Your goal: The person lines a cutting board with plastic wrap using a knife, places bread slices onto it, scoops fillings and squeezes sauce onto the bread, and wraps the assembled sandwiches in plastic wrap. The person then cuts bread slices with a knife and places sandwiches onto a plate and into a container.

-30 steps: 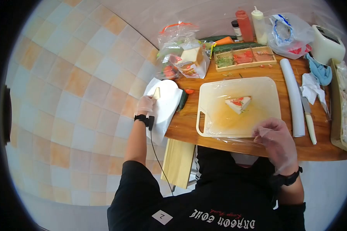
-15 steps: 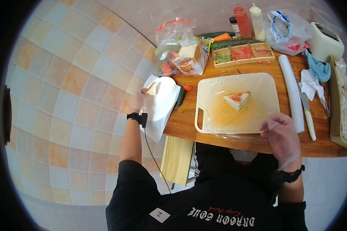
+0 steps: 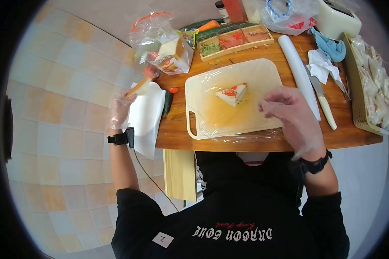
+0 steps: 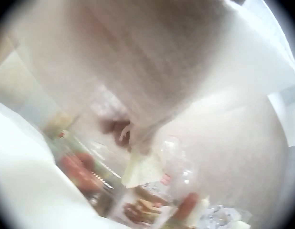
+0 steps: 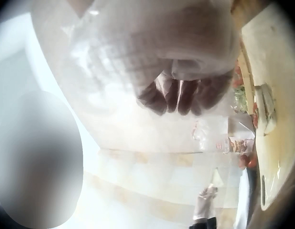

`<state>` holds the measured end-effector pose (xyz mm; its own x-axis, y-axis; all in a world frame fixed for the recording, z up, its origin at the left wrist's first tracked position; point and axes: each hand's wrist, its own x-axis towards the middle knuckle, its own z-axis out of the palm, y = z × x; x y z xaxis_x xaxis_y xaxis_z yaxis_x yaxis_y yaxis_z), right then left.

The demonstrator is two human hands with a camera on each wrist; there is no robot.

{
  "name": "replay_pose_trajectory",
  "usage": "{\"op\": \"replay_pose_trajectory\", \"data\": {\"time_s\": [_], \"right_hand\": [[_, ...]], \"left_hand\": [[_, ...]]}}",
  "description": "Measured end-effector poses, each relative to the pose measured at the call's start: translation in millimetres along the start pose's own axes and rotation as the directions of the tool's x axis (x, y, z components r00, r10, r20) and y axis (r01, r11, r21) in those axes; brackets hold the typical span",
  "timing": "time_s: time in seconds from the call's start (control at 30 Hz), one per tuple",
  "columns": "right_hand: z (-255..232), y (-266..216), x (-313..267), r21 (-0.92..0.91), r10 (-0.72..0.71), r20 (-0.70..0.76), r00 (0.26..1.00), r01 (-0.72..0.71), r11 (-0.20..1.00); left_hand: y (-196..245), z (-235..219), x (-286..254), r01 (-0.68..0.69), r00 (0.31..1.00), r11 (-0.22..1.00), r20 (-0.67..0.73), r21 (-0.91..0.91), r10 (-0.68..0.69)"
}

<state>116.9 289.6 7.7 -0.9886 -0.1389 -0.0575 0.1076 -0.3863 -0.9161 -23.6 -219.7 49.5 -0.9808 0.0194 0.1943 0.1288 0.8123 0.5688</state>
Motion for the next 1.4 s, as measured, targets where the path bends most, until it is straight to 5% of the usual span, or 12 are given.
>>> {"op": "replay_pose_trajectory", "data": {"time_s": [0.07,0.13,0.17,0.23,0.27,0.33,0.47,0.53,0.73,0.93,1.07,1.4], "right_hand": [[11.1,-6.6,17.5,-0.128,-0.032,0.019,0.999,0.035,0.991],[25.8,-8.7,42.1,-0.5,-0.325,0.237,0.915,0.402,0.767],[32.3,-5.0,56.3,-0.508,-0.321,0.233,0.918,0.397,0.765],[38.1,8.6,80.4,-0.633,-0.534,0.459,0.71,0.684,0.364],[35.4,9.8,84.6,-0.644,-0.525,0.456,0.719,0.674,0.363],[29.0,11.3,92.5,-0.603,-0.23,0.39,0.892,0.436,0.668],[14.1,21.2,104.1,-0.462,-0.189,0.335,0.923,0.336,0.821],[17.4,22.3,107.5,-0.307,-0.102,0.161,0.982,0.149,0.94],[4.0,48.5,119.4,-0.323,-0.162,0.094,0.982,0.184,0.929],[-2.8,47.7,119.9,-0.538,-0.035,0.097,0.995,0.082,0.839],[-6.5,59.7,122.0,-0.552,-0.011,0.041,0.999,0.032,0.833],[-2.4,56.6,117.9,-0.592,0.032,-0.021,0.999,-0.038,0.805]], "left_hand": [[49.7,24.4,-5.7,-0.176,0.972,0.984,0.153,-0.025,0.178],[93.4,63.4,-18.7,-0.074,0.956,0.953,0.25,-0.295,0.152],[103.3,87.4,-25.2,0.022,0.95,0.884,0.284,-0.467,0.126],[119.7,123.8,-28.8,0.131,0.936,0.77,0.333,-0.625,0.112],[130.0,136.5,-23.1,0.239,0.869,0.696,0.469,-0.677,0.158],[146.7,145.7,-14.9,0.358,0.779,0.607,0.586,-0.709,0.225],[163.0,151.4,-2.9,0.257,0.793,0.722,0.567,-0.642,0.222],[163.5,157.6,7.2,-0.071,0.878,0.749,0.314,-0.659,0.36],[155.6,162.9,7.5,0.076,0.887,0.763,0.393,-0.642,0.243],[142.9,172.7,11.3,-0.066,0.832,0.926,0.493,-0.371,0.256],[141.1,183.0,10.6,0.028,0.83,0.922,0.523,-0.387,0.195],[137.7,181.5,11.5,-0.137,0.828,0.937,0.482,-0.321,0.286]]}}
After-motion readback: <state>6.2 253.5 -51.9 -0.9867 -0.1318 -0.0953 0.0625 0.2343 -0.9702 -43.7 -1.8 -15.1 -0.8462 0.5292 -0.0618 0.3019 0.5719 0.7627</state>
